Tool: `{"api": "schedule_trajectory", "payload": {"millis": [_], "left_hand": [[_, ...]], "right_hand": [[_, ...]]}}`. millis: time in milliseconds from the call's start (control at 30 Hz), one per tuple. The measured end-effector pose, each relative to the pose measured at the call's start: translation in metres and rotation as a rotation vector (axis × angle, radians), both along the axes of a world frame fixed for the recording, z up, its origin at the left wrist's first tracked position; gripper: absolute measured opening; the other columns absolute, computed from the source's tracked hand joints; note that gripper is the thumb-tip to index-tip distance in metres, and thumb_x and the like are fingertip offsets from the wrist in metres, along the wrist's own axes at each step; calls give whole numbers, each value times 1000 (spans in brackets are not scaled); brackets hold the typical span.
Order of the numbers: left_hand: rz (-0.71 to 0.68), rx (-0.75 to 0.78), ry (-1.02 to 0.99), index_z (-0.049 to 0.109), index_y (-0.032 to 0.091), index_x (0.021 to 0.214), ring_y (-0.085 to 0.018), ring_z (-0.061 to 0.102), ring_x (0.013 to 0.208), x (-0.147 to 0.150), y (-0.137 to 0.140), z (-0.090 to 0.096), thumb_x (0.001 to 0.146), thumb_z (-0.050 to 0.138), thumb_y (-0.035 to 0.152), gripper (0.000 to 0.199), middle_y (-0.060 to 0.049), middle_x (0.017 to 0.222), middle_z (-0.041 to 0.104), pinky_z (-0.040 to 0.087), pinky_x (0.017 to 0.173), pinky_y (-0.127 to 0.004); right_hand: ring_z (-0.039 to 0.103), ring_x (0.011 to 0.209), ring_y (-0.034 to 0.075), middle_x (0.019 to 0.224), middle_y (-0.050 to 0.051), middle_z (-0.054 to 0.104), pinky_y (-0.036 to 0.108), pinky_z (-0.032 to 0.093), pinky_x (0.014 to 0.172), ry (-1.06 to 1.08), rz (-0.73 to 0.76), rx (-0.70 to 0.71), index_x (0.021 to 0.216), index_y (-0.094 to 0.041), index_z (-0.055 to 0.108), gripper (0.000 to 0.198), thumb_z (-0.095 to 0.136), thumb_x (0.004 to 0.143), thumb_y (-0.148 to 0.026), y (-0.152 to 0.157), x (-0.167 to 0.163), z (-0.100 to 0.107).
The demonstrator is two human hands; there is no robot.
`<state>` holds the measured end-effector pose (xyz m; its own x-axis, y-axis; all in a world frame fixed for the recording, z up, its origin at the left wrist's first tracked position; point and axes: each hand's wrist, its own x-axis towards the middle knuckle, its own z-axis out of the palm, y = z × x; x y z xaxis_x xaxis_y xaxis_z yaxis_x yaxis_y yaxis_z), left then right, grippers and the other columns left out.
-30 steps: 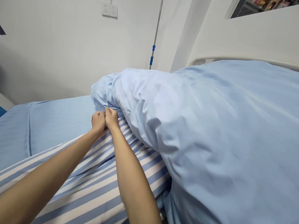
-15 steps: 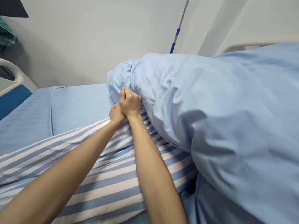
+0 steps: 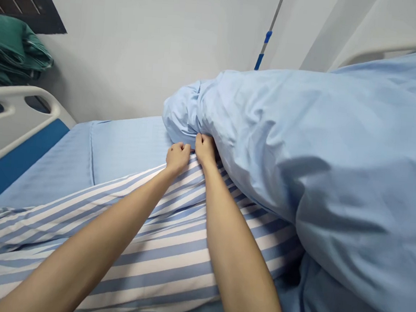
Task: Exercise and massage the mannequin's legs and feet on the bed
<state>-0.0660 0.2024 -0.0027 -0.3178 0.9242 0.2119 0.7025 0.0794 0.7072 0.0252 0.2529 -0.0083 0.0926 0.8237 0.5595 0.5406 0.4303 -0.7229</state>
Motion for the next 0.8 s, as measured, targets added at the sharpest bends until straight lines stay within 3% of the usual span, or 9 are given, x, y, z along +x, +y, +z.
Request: {"api": "schedule_trajectory", "payload": {"millis": [100, 200, 333, 433, 533, 633, 800], "left_hand": [[-63, 55, -15, 52, 20, 59, -15, 53, 69, -15, -6, 0, 79, 36, 34, 29, -3, 66, 60, 38, 63, -25], [-66, 60, 13, 46, 20, 52, -12, 45, 58, -55, -30, -4, 76, 38, 32, 28, 2, 54, 50, 32, 56, -24], [64, 13, 31, 40, 20, 48, -10, 40, 52, -152, -94, -8, 74, 39, 33, 29, 5, 46, 39, 28, 52, -23], [171, -36, 3, 42, 20, 46, -10, 40, 50, -233, -145, 3, 73, 42, 36, 31, 4, 44, 40, 29, 51, -23], [303, 22, -23, 41, 20, 44, -10, 37, 48, -294, -183, 16, 72, 44, 39, 34, 4, 43, 40, 30, 50, -23], [398, 54, -64, 39, 20, 44, -10, 34, 46, -324, -205, 13, 72, 43, 40, 34, 4, 42, 36, 28, 49, -23], [470, 61, 143, 29, 20, 46, -9, 31, 48, -332, -219, -22, 72, 39, 32, 30, 5, 45, 25, 23, 50, -23]], "right_hand": [[34, 51, 12, 47, -2, 40, 27, 27, 53, 16, 30, -13, 50, -21, 34, 35, 32, 82, -34, -4, -1, 3], [34, 51, 12, 47, -2, 40, 27, 26, 53, 29, 33, -16, 51, -21, 34, 34, 34, 81, -36, -7, -2, 6], [35, 51, 12, 46, -2, 40, 28, 25, 52, 21, 44, -43, 51, -21, 34, 35, 35, 81, -39, -8, -3, 5], [34, 51, 12, 47, -1, 43, 28, 25, 52, 3, 39, -51, 51, -21, 35, 34, 34, 81, -38, -8, -4, 4], [34, 50, 12, 48, -1, 41, 28, 24, 52, -13, 33, -45, 51, -21, 35, 34, 34, 81, -39, -9, -4, 5], [34, 51, 12, 48, -2, 38, 28, 24, 51, -11, 32, -59, 51, -20, 35, 34, 35, 80, -38, -10, -4, 6], [30, 52, 10, 50, -4, 29, 28, 22, 52, -52, 15, -107, 51, -21, 30, 34, 38, 81, -37, -13, -6, 6]]}}
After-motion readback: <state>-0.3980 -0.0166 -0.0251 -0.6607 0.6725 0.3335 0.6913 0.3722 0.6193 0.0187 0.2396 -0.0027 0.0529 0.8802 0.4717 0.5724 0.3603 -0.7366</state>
